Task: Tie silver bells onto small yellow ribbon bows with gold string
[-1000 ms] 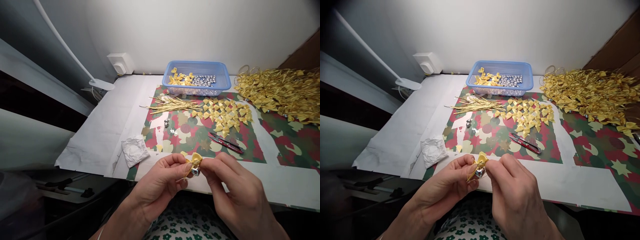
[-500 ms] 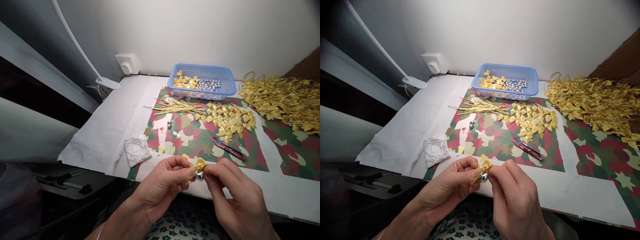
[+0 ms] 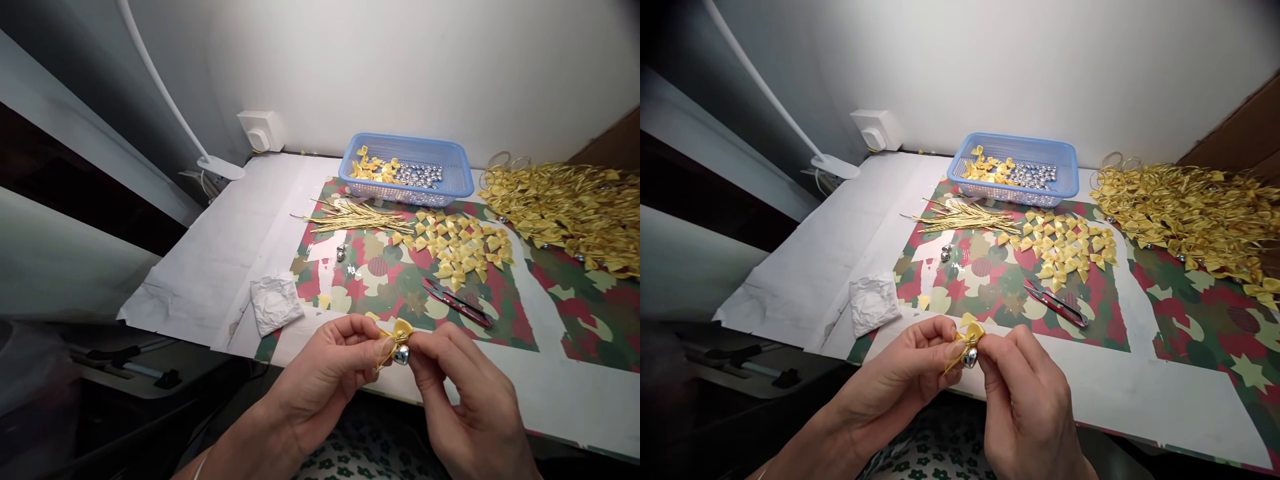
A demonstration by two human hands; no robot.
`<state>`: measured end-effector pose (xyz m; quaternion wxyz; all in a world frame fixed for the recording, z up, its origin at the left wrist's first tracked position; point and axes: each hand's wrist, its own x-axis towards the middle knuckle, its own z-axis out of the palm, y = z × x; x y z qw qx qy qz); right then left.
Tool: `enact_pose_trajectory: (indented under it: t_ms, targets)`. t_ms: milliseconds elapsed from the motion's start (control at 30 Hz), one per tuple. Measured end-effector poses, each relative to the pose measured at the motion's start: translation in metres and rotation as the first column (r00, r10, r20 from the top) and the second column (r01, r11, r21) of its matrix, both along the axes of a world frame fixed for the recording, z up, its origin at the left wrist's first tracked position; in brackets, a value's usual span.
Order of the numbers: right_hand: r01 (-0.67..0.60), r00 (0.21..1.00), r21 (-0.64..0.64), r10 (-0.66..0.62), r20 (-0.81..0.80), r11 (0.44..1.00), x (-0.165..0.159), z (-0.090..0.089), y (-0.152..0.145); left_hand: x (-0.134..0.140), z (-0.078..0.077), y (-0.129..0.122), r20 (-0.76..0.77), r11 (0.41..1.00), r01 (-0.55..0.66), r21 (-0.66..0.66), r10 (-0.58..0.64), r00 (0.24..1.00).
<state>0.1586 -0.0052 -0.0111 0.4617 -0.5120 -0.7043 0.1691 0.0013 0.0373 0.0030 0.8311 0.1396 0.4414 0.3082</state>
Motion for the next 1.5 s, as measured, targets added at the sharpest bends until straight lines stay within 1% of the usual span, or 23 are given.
enact_pose_trajectory:
  t_ms: [200, 333, 567, 733, 1100, 1267, 1333, 1400, 1433, 1500]
  targets:
    - [0.002, 0.999, 0.000, -0.002, -0.044, 1.000, 0.000, -0.007, -0.004, -0.001, -0.001, 0.000, 0.013, 1.000, 0.000, -0.004, 0.000, 1.000]
    - [-0.032, 0.999, -0.004, 0.032, -0.013, 0.999, 0.002, -0.011, -0.005, -0.001, -0.002, 0.001, 0.018, 1.000, -0.003, 0.004, 0.003, 1.000]
    - [-0.019, 0.998, -0.053, 0.015, -0.057, 0.998, 0.000, -0.011, -0.006, 0.000, -0.001, 0.000, 0.020, 1.000, -0.007, 0.004, 0.007, 1.000]
    - [-0.018, 0.998, -0.060, 0.014, -0.057, 0.998, 0.000, -0.010, -0.006, 0.000, 0.000, 0.000, 0.020, 1.000, -0.002, 0.003, 0.002, 1.000]
    - [0.042, 0.999, -0.014, -0.042, 0.007, 0.999, -0.001, -0.009, -0.005, 0.002, 0.000, 0.000, 0.004, 1.000, 0.006, 0.001, -0.006, 1.000]
    - [0.106, 0.994, -0.018, -0.106, -0.006, 0.994, -0.001, -0.010, -0.006, 0.001, -0.002, -0.001, 0.004, 1.000, -0.005, 0.019, 0.005, 1.000]
    - [0.162, 0.987, -0.045, -0.163, -0.016, 0.986, -0.001, -0.014, -0.009, 0.000, -0.003, -0.001, -0.006, 0.999, -0.009, 0.048, 0.009, 1.000]
    - [0.206, 0.976, -0.122, -0.214, -0.048, 0.971, -0.002, -0.018, -0.012, 0.000, -0.004, -0.001, -0.030, 0.997, -0.013, 0.078, 0.015, 0.999]
    - [0.208, 0.969, -0.181, -0.227, -0.093, 0.961, -0.003, -0.019, -0.013, 0.000, -0.005, 0.000, -0.042, 0.996, -0.017, 0.091, 0.020, 0.999]
    - [0.172, 0.936, -0.309, -0.252, -0.244, 0.936, -0.007, -0.019, -0.015, 0.001, -0.005, 0.001, -0.053, 0.994, -0.026, 0.106, 0.031, 0.998]
